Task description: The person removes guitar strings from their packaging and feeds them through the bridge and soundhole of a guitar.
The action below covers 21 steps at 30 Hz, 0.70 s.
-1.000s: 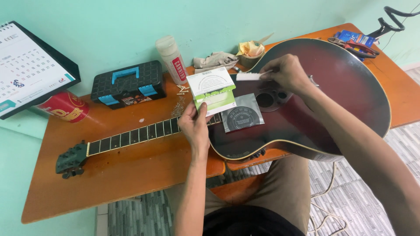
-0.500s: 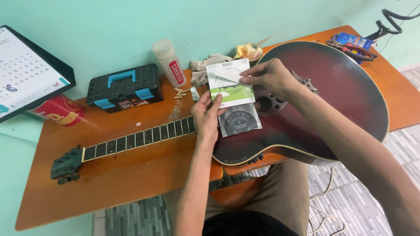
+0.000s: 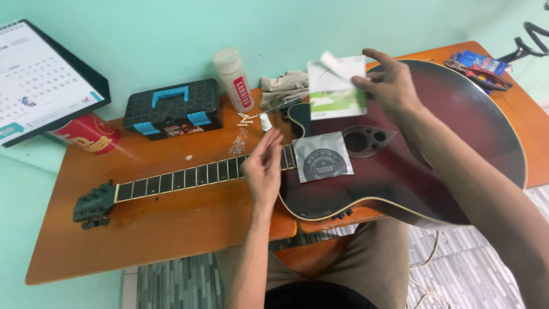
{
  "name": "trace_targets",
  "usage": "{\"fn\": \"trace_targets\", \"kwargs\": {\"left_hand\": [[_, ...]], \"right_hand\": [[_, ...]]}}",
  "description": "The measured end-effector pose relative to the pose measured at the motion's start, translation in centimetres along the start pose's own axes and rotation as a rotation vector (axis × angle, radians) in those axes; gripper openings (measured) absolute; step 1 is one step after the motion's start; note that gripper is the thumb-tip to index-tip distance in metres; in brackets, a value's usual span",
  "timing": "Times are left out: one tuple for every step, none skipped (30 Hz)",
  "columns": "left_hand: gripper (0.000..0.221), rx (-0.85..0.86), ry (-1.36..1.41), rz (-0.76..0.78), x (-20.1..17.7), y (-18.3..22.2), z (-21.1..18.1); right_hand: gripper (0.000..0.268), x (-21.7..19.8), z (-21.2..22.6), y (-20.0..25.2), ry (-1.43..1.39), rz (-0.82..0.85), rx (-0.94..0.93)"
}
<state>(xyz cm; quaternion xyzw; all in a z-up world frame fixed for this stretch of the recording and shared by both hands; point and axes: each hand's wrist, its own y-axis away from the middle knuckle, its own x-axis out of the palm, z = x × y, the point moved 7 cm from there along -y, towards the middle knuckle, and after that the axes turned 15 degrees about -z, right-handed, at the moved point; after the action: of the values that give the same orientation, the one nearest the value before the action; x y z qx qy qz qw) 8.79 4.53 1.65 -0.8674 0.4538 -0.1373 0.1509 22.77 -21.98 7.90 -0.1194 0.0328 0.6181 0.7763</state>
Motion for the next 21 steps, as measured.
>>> {"fn": "trace_targets", "kwargs": {"left_hand": [[0.040,0.000,-0.002,-0.014,-1.3,0.0,0.1],[0.033,0.088,-0.076,-0.075,-2.9,-0.1,-0.2],[0.028,0.175,-0.152,-0.136,-4.4,-0.2,-0.6],[0.028,0.187,-0.149,-0.148,-5.4,-0.3,0.0],[0.026,0.329,-0.246,-0.189,-6.4,-0.3,-0.2],[0.025,0.472,-0.339,-0.226,-7.0,-0.3,-0.4],[0.025,0.485,-0.330,-0.235,-7.3,-0.4,0.4],[0.025,0.534,-0.370,-0.238,-7.3,-0.3,1.1],[0.025,0.583,-0.411,-0.242,-7.3,-0.1,1.9],[0.025,0.592,-0.406,-0.248,-7.1,0.0,2.6],[0.024,0.613,-0.435,-0.240,-6.7,0.2,3.4],[0.022,0.629,-0.470,-0.231,-6.5,0.6,4.1],[0.022,0.635,-0.470,-0.235,-6.2,0.5,4.2],[0.022,0.664,-0.504,-0.254,-6.1,0.8,4.3],[0.023,0.693,-0.538,-0.273,-6.0,1.2,4.4],[0.023,0.693,-0.543,-0.274,-5.9,1.2,4.0],[0.022,0.698,-0.534,-0.284,-5.9,1.1,3.5],[0.021,0.705,-0.523,-0.291,-5.8,1.1,3.1],[0.021,0.706,-0.527,-0.289,-5.9,1.2,3.3],[0.021,0.705,-0.523,-0.288,-5.9,1.1,3.4],[0.022,0.703,-0.519,-0.286,-5.9,1.1,3.6]], "right_hand": [[0.067,-0.1,-0.5,-1.0,0.002,0.013,-0.005],[0.050,-0.1,-0.9,-2.1,0.000,0.014,-0.005],[0.034,-0.1,-1.3,-3.3,-0.002,0.016,-0.005],[0.034,0.5,-2.1,-4.4,-0.007,0.022,-0.021],[0.034,0.9,-3.0,-5.5,-0.027,0.009,0.002],[0.033,1.0,-3.8,-6.8,-0.047,-0.012,0.023],[0.033,1.6,-4.5,-7.9,-0.052,-0.013,0.005],[0.028,2.1,-5.2,-8.9,-0.038,-0.009,-0.043],[0.024,2.5,-5.9,-9.9,-0.022,-0.005,-0.091],[0.024,3.2,-5.1,-10.1,-0.027,-0.007,-0.102],[0.023,4.0,-5.0,-10.3,-0.056,-0.001,0.005],[0.023,4.9,-5.2,-10.2,-0.084,0.010,0.117],[0.023,5.4,-4.9,-10.6,-0.088,0.011,0.111],[0.021,5.9,-5.1,-10.6,-0.050,0.009,0.140],[0.020,6.4,-5.4,-10.5,-0.011,0.008,0.169],[0.020,6.9,-5.8,-11.2,-0.012,0.013,0.172],[0.022,7.1,-6.2,-11.9,0.121,-0.017,0.140],[0.025,7.1,-6.7,-12.6,0.252,-0.049,0.108],[0.025,7.3,-7.1,-13.4,0.249,-0.047,0.110],[0.031,6.9,-7.4,-14.2,0.274,-0.081,0.111],[0.038,6.6,-7.7,-15.0,0.299,-0.114,0.112]]}}
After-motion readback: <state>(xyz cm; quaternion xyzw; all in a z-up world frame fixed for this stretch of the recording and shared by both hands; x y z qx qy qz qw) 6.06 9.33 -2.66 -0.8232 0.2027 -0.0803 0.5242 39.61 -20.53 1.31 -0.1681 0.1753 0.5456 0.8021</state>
